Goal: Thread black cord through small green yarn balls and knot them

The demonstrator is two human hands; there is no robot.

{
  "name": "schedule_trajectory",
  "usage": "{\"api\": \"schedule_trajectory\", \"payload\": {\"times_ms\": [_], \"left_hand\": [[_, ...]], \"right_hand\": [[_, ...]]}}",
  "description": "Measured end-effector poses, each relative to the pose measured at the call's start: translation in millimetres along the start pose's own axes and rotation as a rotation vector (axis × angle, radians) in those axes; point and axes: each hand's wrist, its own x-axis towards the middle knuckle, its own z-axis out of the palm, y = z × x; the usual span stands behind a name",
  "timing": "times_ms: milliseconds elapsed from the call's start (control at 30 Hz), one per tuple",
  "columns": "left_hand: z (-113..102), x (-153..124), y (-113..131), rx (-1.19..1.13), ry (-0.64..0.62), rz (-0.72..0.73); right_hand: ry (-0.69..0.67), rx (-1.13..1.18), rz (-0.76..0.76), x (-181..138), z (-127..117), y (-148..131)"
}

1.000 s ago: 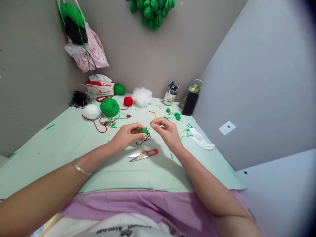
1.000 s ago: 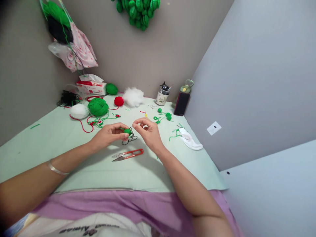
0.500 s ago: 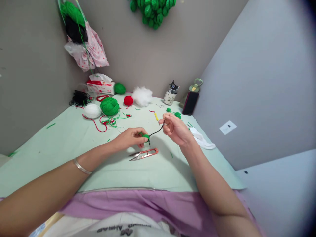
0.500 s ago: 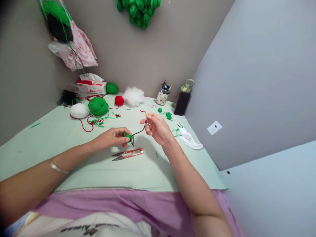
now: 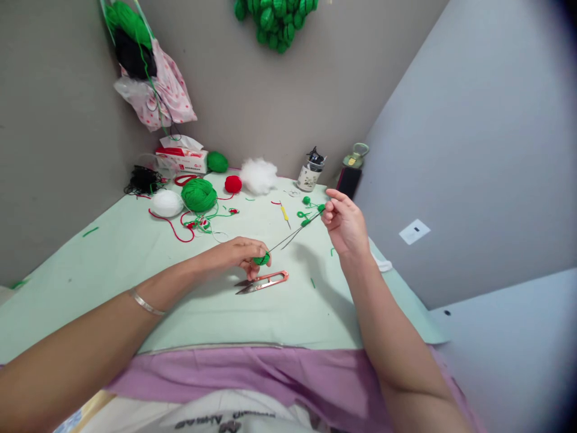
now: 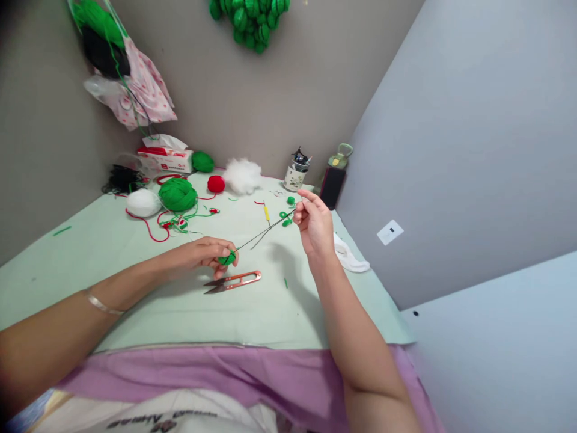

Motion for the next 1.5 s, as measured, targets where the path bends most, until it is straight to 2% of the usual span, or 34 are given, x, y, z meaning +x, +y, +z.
{"api": "schedule_trajectory", "payload": {"times_ms": [167, 300, 500, 667, 933, 1067, 1267, 1367, 1500], "left_hand": [[-3, -1, -1, -0.038, -0.043, 0.036], [-4, -2, -3, -0.084, -0.069, 0.035], [-5, 0, -6, -0.064, 0.087, 0.087], [-9, 4, -11, -0.08, 0.16, 0.138], [-13, 4, -10, -0.006, 0.262, 0.154], [-11, 4, -7, -0.054, 0.321, 0.216], [-10, 7, -10, -0.111, 0.308, 0.365], [-11, 9, -13, -0.03, 0.376, 0.398], [-10, 9, -14, 0.063, 0.432, 0.357]], "right_hand": [[0.058, 0.096, 0.071, 6, -6, 4], [0.022, 0.142, 0.14, 11, -12, 2], [-0.034, 0.145, 0.102, 9, -12, -5], [-0.077, 0.213, 0.031, 2, -5, -12], [-0.016, 0.291, -0.084, 3, -10, -28], [-0.088, 0.098, -0.061, -3, -1, -20], [-0.388, -0.397, -0.056, -44, 35, 13], [-0.441, -0.576, -0.107, -60, 45, 26], [-0.468, -0.727, -0.143, -65, 46, 39]]}}
